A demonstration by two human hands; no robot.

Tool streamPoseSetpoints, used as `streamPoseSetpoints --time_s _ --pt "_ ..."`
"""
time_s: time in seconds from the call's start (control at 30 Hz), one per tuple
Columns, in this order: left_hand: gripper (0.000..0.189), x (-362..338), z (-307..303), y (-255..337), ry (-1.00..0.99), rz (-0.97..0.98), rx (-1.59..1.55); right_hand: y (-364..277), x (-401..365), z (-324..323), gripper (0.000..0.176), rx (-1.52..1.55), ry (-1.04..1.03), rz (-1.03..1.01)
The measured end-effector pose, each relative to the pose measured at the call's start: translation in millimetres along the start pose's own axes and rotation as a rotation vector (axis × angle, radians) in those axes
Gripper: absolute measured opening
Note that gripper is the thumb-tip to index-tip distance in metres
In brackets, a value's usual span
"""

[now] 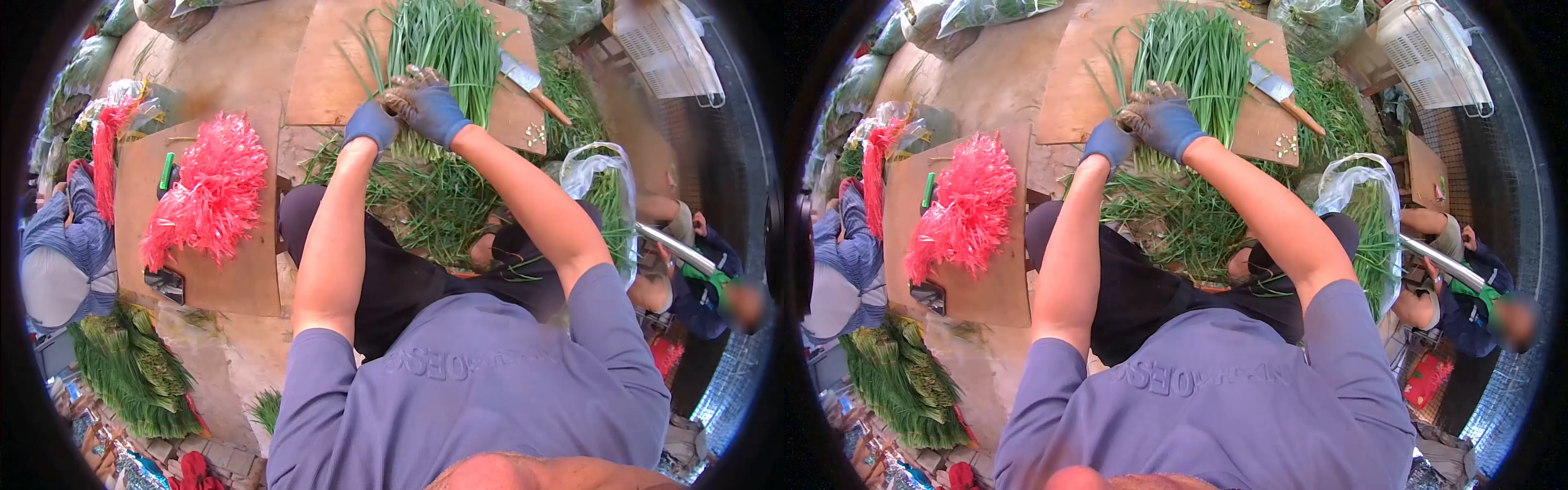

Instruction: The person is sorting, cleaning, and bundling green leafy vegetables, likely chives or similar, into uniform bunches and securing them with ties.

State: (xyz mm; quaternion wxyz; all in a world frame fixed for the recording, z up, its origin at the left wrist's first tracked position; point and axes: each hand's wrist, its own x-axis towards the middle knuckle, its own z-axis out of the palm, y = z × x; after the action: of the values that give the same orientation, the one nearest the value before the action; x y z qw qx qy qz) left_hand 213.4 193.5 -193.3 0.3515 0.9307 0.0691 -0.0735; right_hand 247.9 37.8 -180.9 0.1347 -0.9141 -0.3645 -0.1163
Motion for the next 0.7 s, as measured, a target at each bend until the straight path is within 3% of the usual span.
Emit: streamPoseSetpoints --time_s 0.03,0.13,0.2,0.27,0.37,0.47,0.5,0.57,0.7 --pt "0.041 7.2 8.9 -14.3 0.011 0.143 -0.103 2.3 2.1 -0.3 0.046 -0.042 -0.204 0.085" --pt "0.035 12.1 -0.4 -36.1 -0.167 -0.111 -0.321 28.9 -3.0 20.7 0.047 0.053 -0.191 0.061" --pt "0.046 10.6 -0.1 -42.6 -0.142 -0.123 -0.128 36.9 -7.8 23.8 0.044 0.14 -0.159 0.039" --pt "0.047 4.6 -5.1 -33.7 -0.318 -0.267 -0.044 39.6 -9.3 21.2 0.039 0.173 -0.139 0.015" --pt "0.055 2.3 9.4 -26.6 -0.412 -0.321 -0.152 37.8 -11.8 20.5 0.032 0.233 -0.104 0.026" --pt "0.051 8.6 12.9 -30.6 -0.222 -0.125 -0.07 31.6 -9.6 11.2 0.03 0.174 -0.134 0.014" --pt "0.043 13.1 15.8 -38.5 -0.215 -0.161 -0.28 32.3 -10.3 12.0 0.032 0.165 -0.118 0.008" --pt "0.039 30.8 26.3 -65.8 -0.119 -0.147 -0.371 34.5 -12.5 15.6 0.035 0.15 -0.084 0.0" --pt "0.031 17.2 -10.0 -39.3 -0.104 -0.265 -0.655 30.9 -13.3 10.9 0.039 0.17 -0.024 0.025"
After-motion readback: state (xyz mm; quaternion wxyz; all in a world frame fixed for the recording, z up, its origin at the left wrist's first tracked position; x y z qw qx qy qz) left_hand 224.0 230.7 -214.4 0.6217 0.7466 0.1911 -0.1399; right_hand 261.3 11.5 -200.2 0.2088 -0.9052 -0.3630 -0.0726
